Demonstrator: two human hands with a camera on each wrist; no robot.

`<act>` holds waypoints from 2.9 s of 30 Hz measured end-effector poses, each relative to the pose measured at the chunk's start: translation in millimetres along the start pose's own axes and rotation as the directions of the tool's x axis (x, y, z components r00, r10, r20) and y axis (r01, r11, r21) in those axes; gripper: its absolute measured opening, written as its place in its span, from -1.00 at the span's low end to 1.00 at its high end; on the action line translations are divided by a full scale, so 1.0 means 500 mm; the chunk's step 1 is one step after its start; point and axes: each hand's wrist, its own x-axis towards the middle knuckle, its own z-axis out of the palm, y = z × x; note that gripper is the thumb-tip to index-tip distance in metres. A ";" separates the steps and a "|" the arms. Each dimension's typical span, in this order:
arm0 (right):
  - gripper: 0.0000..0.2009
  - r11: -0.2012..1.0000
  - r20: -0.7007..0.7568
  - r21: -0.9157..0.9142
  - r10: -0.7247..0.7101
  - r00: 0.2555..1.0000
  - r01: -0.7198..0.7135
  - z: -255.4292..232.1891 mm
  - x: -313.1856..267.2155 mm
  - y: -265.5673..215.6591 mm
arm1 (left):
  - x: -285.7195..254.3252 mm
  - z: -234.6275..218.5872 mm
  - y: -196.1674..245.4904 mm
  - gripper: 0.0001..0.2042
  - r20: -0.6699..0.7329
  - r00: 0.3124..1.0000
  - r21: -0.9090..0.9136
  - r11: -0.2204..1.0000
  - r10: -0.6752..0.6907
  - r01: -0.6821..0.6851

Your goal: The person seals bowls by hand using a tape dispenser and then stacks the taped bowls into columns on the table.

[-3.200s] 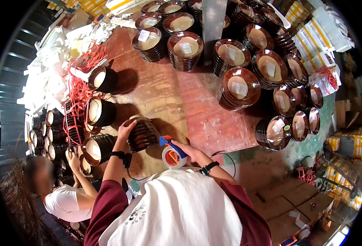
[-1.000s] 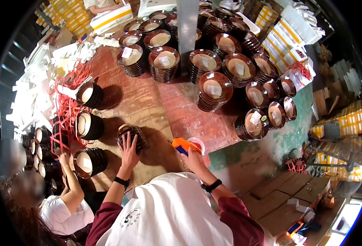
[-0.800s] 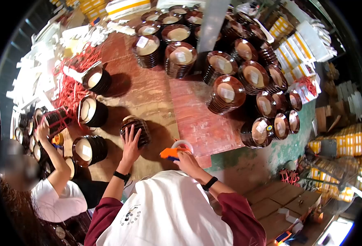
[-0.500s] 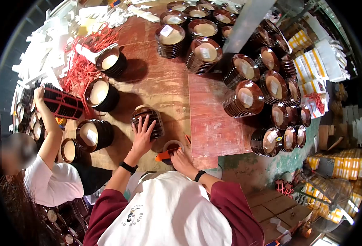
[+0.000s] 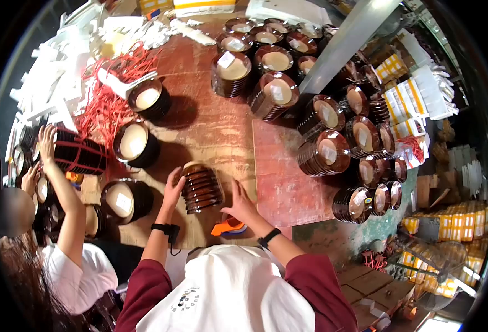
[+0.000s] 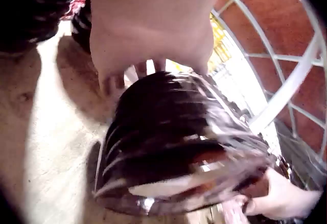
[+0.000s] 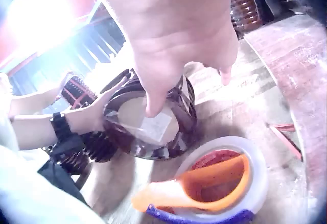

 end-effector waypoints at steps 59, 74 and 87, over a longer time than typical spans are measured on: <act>-0.33 0.707 -0.287 0.361 0.705 0.648 -0.609 -0.398 -0.259 0.198 | 0.000 0.601 0.025 -0.47 0.542 0.519 0.007 0.621 -0.661 0.784; -0.30 0.653 -0.145 0.471 0.721 0.678 -0.593 -0.396 -0.300 0.210 | 0.007 0.584 -0.028 -0.48 0.542 0.526 -0.042 0.604 -0.655 0.796; -0.32 0.638 -0.055 0.606 0.629 0.776 -0.474 -0.361 -0.294 0.260 | -0.057 0.546 -0.014 -0.51 0.514 0.735 -0.226 0.756 -0.442 0.614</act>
